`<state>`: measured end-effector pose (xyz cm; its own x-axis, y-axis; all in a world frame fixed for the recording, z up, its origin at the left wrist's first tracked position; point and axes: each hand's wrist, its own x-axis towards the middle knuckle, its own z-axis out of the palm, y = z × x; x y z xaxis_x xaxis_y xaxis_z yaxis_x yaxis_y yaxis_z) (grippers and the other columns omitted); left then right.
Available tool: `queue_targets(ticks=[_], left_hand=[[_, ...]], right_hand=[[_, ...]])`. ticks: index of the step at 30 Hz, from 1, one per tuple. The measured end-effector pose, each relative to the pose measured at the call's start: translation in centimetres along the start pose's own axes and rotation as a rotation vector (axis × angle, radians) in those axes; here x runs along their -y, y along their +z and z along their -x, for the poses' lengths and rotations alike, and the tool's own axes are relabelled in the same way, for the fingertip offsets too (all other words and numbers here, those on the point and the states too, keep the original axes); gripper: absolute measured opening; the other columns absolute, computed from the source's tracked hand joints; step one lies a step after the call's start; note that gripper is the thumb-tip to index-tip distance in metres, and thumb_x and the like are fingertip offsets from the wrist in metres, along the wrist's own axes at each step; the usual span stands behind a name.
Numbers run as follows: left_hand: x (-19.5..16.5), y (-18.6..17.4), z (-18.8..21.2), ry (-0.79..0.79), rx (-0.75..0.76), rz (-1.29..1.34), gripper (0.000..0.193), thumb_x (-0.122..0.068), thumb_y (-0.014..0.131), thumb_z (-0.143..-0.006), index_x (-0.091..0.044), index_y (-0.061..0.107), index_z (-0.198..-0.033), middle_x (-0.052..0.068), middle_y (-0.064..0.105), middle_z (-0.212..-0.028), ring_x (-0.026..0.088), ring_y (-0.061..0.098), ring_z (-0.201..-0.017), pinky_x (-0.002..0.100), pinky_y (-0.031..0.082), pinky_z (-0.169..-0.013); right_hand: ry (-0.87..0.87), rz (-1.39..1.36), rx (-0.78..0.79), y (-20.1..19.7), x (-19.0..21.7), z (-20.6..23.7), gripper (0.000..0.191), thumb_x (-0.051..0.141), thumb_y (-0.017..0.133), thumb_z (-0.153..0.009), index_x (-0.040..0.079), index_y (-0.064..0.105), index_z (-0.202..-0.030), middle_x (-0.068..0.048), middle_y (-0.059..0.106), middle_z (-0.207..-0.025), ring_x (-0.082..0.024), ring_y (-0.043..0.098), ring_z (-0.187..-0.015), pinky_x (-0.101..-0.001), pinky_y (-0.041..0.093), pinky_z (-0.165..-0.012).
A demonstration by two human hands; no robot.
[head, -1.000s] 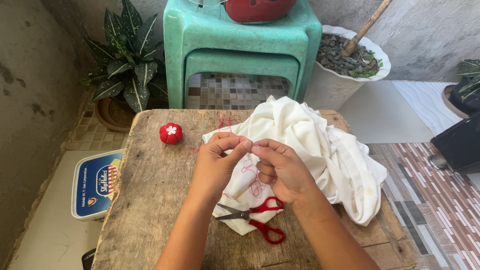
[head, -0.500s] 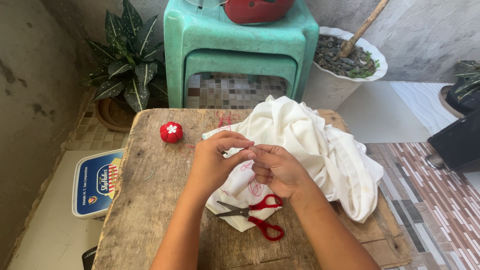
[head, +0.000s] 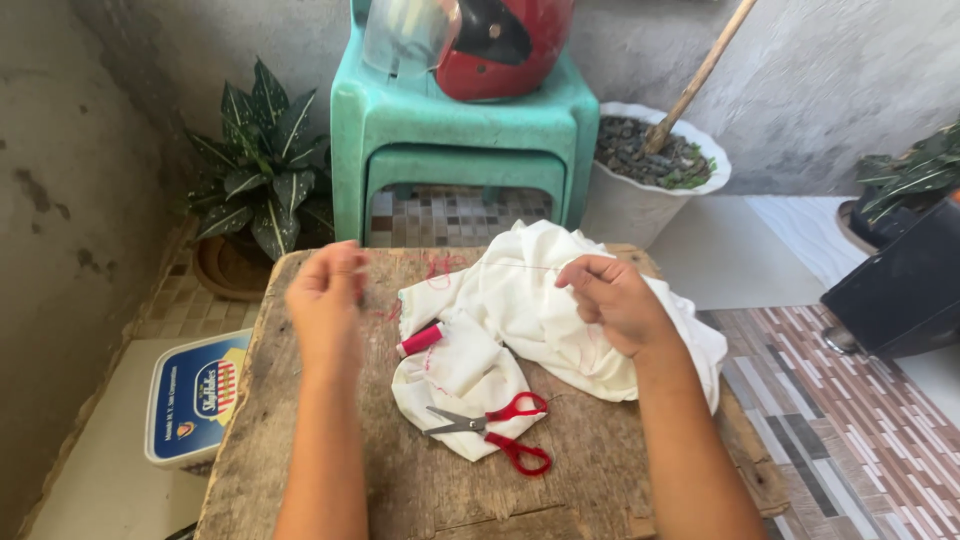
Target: The person cuts red thread with scissors, threads a needle, and hand-sews red stitches along the edge of a white garment laid on a wooden board, pulling the needle and thread through the fabric repeatedly.
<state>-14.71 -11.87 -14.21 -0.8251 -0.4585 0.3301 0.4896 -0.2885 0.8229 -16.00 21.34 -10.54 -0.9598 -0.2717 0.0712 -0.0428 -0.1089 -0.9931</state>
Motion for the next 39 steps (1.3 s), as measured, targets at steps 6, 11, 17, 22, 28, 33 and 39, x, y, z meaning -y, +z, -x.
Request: queue_targets(ticks=[6, 11, 17, 22, 28, 33, 39], left_hand=[[-0.2, 4.3, 2.3, 0.757, 0.241, -0.548, 0.047, -0.016, 0.073, -0.094, 0.001, 0.053, -0.133, 0.020, 0.060, -0.130, 0.027, 0.059, -0.116, 0.040, 0.049, -0.096], [2.8, 7.2, 3.1, -0.056, 0.717, -0.369, 0.027, -0.031, 0.061, -0.107, -0.004, 0.066, -0.111, 0.003, 0.062, -0.091, 0.011, 0.055, -0.078, 0.028, 0.046, -0.065], [1.3, 0.5, -0.6, -0.124, 0.368, -0.034, 0.018, -0.025, 0.058, -0.103, -0.012, 0.063, -0.091, -0.009, 0.053, -0.073, 0.002, 0.039, -0.058, 0.022, 0.034, -0.051], [-0.5, -1.7, -1.9, -0.123, 0.087, -0.756, 0.036, -0.039, 0.055, -0.108, -0.010, 0.076, -0.103, 0.007, 0.067, -0.083, 0.015, 0.060, -0.074, 0.033, 0.049, -0.069], [1.7, 7.3, 3.4, 0.757, 0.452, -0.649, 0.064, -0.036, 0.077, -0.089, 0.008, 0.061, -0.132, 0.028, 0.061, -0.130, 0.037, 0.052, -0.121, 0.050, 0.044, -0.099], [2.0, 7.7, 1.6, -0.207, 0.708, -0.402, 0.021, -0.018, 0.059, -0.097, -0.006, 0.073, -0.107, 0.002, 0.070, -0.088, 0.012, 0.062, -0.078, 0.028, 0.049, -0.068], [-1.1, -0.7, -3.8, -0.206, 0.255, -0.337, 0.022, -0.018, 0.057, -0.108, -0.001, 0.071, -0.105, 0.009, 0.060, -0.085, 0.015, 0.044, -0.067, 0.032, 0.034, -0.057]], right_hand=[[-0.064, 0.454, -0.038, 3.7, 0.9, -1.8, 0.015, 0.016, 0.069, -0.094, 0.003, 0.077, -0.092, 0.006, 0.053, -0.064, -0.004, 0.040, -0.054, -0.0233, 0.031, -0.047], [-0.279, 0.490, 0.134, 5.6, 0.5, -3.2, 0.015, 0.015, 0.068, -0.098, 0.003, 0.077, -0.098, 0.006, 0.072, -0.084, 0.000, 0.059, -0.074, -0.0194, 0.048, -0.064], [-0.061, 0.394, -0.027, -0.6, 2.4, -1.5, 0.014, 0.018, 0.069, -0.096, 0.006, 0.075, -0.091, 0.006, 0.057, -0.068, -0.003, 0.040, -0.052, -0.0221, 0.033, -0.047], [-0.051, 0.251, -0.047, -2.7, 3.0, -0.5, 0.017, 0.020, 0.071, -0.098, 0.004, 0.072, -0.092, 0.007, 0.052, -0.066, -0.002, 0.035, -0.052, -0.0212, 0.028, -0.047], [-0.040, 0.348, 0.095, 2.0, 1.3, -2.1, 0.016, 0.019, 0.070, -0.094, 0.003, 0.075, -0.095, 0.006, 0.059, -0.068, -0.003, 0.042, -0.054, -0.0214, 0.033, -0.048], [-0.052, 0.357, 0.058, 0.8, 1.7, -2.3, 0.016, 0.019, 0.069, -0.095, 0.004, 0.074, -0.094, 0.006, 0.058, -0.068, -0.003, 0.042, -0.054, -0.0216, 0.034, -0.048], [-0.052, 0.258, -0.032, -4.9, 3.4, -0.6, 0.017, 0.019, 0.070, -0.098, 0.005, 0.072, -0.091, 0.007, 0.048, -0.064, -0.003, 0.035, -0.052, -0.0216, 0.031, -0.047]])
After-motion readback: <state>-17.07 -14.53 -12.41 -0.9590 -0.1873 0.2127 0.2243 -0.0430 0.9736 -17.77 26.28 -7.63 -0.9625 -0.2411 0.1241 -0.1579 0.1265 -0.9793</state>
